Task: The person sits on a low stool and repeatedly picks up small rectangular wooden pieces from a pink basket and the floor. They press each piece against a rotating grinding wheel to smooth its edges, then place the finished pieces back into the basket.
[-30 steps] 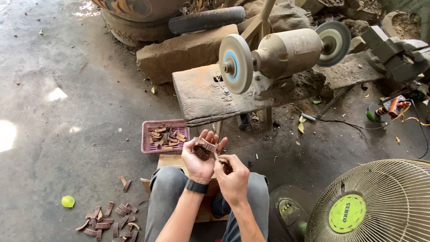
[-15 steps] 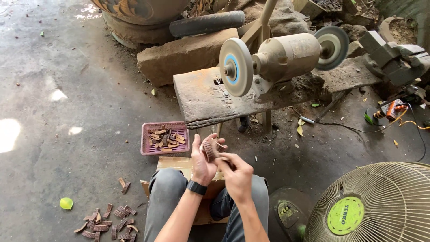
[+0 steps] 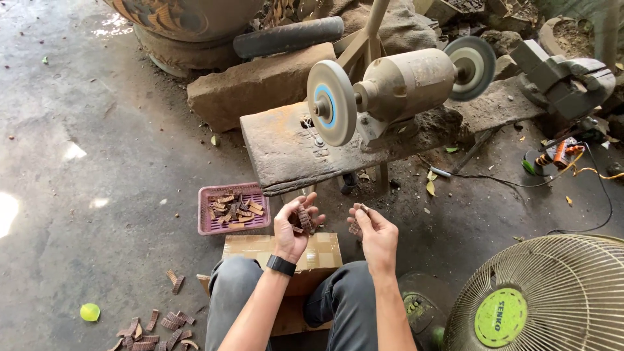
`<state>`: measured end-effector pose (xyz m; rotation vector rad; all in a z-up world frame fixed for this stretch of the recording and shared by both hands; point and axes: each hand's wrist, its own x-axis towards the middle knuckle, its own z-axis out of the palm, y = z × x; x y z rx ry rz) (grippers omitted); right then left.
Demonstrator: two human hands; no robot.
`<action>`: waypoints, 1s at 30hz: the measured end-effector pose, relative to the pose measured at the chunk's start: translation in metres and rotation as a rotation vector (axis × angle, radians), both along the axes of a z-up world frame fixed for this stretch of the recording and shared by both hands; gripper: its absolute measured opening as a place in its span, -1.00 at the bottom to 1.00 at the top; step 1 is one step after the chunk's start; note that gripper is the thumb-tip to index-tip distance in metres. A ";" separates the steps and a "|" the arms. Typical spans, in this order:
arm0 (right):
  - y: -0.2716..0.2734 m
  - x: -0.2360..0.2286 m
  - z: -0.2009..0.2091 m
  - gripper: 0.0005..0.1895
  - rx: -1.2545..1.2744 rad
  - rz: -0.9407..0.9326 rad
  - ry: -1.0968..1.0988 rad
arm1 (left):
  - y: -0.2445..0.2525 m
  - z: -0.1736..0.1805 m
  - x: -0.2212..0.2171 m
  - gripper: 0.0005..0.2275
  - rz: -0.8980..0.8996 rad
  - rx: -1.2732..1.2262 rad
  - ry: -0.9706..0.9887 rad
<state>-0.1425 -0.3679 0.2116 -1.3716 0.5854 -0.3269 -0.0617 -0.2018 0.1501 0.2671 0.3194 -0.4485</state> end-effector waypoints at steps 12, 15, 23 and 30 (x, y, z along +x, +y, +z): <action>-0.039 0.109 -0.045 -0.76 0.219 -0.126 -0.001 | -0.048 0.006 0.063 -0.60 -0.079 0.815 -0.274; -0.042 0.146 -0.072 -0.80 0.268 -0.096 -0.047 | -0.064 -0.001 0.089 -0.68 -0.190 1.049 -0.374; -0.015 0.177 -0.090 -0.83 0.402 -0.113 -0.156 | -0.074 -0.036 0.123 -0.82 0.030 1.024 -0.417; -0.007 0.192 -0.093 -0.82 0.355 -0.116 -0.242 | -0.081 -0.036 0.132 -0.87 0.141 0.920 -0.296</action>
